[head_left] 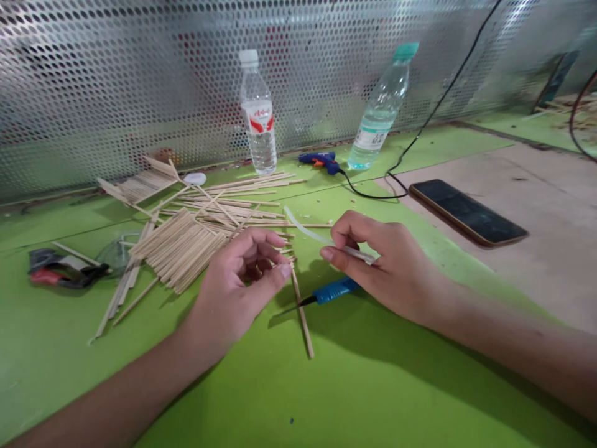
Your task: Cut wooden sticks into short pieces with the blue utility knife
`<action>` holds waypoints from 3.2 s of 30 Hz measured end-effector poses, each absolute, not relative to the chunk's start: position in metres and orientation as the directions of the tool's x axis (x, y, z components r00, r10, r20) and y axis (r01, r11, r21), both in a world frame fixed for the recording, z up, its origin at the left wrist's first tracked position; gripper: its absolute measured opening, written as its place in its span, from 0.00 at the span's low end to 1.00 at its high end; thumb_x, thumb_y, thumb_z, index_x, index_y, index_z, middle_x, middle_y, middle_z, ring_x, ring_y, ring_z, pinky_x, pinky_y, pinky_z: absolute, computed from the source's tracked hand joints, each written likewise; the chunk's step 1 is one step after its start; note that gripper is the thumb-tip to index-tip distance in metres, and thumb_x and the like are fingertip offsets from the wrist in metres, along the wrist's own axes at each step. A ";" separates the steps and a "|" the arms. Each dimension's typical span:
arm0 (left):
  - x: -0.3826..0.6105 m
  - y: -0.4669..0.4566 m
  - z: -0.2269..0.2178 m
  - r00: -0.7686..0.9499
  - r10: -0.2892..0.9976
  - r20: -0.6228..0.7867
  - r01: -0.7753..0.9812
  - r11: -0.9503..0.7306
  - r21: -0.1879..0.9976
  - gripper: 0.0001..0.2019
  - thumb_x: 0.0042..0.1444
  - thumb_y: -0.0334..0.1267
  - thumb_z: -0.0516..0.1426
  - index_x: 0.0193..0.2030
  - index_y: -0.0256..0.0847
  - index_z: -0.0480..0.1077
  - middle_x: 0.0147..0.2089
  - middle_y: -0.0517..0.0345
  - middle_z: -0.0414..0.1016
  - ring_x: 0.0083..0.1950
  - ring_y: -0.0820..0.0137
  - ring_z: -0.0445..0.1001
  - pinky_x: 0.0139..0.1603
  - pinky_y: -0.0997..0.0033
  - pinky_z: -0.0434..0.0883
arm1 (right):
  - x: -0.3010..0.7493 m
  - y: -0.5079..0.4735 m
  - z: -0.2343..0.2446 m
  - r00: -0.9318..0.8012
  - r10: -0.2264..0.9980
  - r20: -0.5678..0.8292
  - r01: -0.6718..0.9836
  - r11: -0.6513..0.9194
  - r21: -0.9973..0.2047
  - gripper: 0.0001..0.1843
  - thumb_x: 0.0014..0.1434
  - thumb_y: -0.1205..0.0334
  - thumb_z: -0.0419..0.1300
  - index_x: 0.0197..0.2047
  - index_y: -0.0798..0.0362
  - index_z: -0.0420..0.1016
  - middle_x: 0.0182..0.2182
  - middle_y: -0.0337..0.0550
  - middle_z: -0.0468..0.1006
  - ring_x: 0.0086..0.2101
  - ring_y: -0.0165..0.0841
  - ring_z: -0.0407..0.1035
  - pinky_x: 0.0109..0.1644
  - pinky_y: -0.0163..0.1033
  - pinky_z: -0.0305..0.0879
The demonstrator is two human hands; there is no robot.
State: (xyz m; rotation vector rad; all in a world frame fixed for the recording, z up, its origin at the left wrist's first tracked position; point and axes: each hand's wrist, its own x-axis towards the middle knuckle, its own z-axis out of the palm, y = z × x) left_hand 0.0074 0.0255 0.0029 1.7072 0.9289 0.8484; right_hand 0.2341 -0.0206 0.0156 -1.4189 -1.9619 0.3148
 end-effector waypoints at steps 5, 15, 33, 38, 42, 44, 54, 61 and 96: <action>0.007 0.026 0.003 0.475 0.874 0.106 0.198 -0.223 0.954 0.07 0.60 0.41 0.64 0.44 0.44 0.74 0.36 0.62 0.75 0.34 0.74 0.72 0.29 0.77 0.71 | 0.234 -0.019 0.014 -0.188 0.903 0.388 0.734 0.391 -0.555 0.05 0.66 0.63 0.61 0.36 0.50 0.70 0.29 0.35 0.73 0.30 0.29 0.66 0.33 0.36 0.61; 0.007 0.028 0.000 0.508 0.851 0.136 0.212 -0.276 0.938 0.06 0.59 0.41 0.66 0.38 0.43 0.75 0.30 0.65 0.73 0.29 0.77 0.69 0.27 0.79 0.69 | 0.234 -0.020 0.013 -0.210 0.853 0.478 0.766 0.447 -0.462 0.25 0.65 0.65 0.61 0.65 0.51 0.66 0.52 0.46 0.77 0.50 0.39 0.71 0.51 0.46 0.70; 0.006 0.023 -0.006 0.618 0.778 0.109 0.302 -0.363 0.882 0.04 0.61 0.41 0.64 0.40 0.46 0.78 0.32 0.64 0.76 0.29 0.76 0.70 0.25 0.78 0.67 | 0.234 -0.017 0.014 -0.459 0.787 0.412 0.665 0.612 -0.429 0.06 0.65 0.64 0.62 0.46 0.53 0.78 0.43 0.45 0.77 0.45 0.36 0.69 0.48 0.43 0.65; 0.006 0.023 -0.008 0.618 0.767 0.173 0.309 -0.440 0.843 0.04 0.60 0.36 0.64 0.41 0.48 0.77 0.31 0.65 0.75 0.28 0.77 0.68 0.25 0.79 0.66 | 0.235 -0.016 0.014 -0.493 0.764 0.417 0.637 0.643 -0.425 0.05 0.65 0.65 0.63 0.44 0.53 0.78 0.40 0.45 0.78 0.43 0.36 0.70 0.46 0.42 0.64; 0.006 0.023 -0.009 0.621 0.766 0.169 0.289 -0.424 0.858 0.06 0.60 0.36 0.64 0.43 0.48 0.76 0.29 0.66 0.74 0.27 0.77 0.69 0.24 0.80 0.65 | 0.234 -0.016 0.013 -0.505 0.766 0.398 0.637 0.642 -0.427 0.05 0.65 0.62 0.63 0.43 0.53 0.79 0.39 0.45 0.78 0.41 0.36 0.69 0.45 0.42 0.63; 0.006 0.021 -0.008 0.624 0.764 0.163 0.291 -0.421 0.859 0.05 0.60 0.36 0.64 0.43 0.47 0.75 0.29 0.66 0.74 0.27 0.77 0.69 0.23 0.80 0.65 | 0.234 -0.016 0.013 -0.515 0.766 0.385 0.642 0.642 -0.419 0.06 0.66 0.60 0.63 0.43 0.53 0.79 0.39 0.45 0.78 0.41 0.36 0.69 0.45 0.43 0.62; 0.008 0.017 -0.003 0.665 0.715 0.218 0.350 -0.555 0.754 0.05 0.59 0.32 0.63 0.40 0.46 0.74 0.32 0.66 0.75 0.29 0.76 0.68 0.27 0.78 0.67 | 0.232 -0.015 0.015 -0.566 0.755 0.332 0.641 0.656 -0.399 0.06 0.68 0.61 0.60 0.40 0.52 0.76 0.35 0.43 0.77 0.40 0.35 0.69 0.47 0.43 0.61; 0.008 0.014 0.000 0.678 0.704 0.211 0.364 -0.570 0.736 0.05 0.60 0.31 0.62 0.41 0.46 0.73 0.33 0.65 0.76 0.30 0.76 0.70 0.28 0.78 0.68 | 0.231 -0.015 0.016 -0.566 0.757 0.327 0.624 0.653 -0.429 0.05 0.66 0.66 0.60 0.37 0.53 0.76 0.34 0.42 0.77 0.38 0.34 0.69 0.45 0.42 0.61; 0.008 0.018 -0.005 0.689 0.721 0.069 0.304 -0.374 0.876 0.06 0.60 0.32 0.61 0.43 0.43 0.77 0.36 0.58 0.81 0.34 0.71 0.78 0.34 0.69 0.75 | 0.239 -0.015 0.027 -0.308 0.705 0.639 0.626 0.656 -0.422 0.07 0.62 0.72 0.58 0.37 0.49 0.70 0.31 0.41 0.74 0.35 0.34 0.69 0.37 0.41 0.67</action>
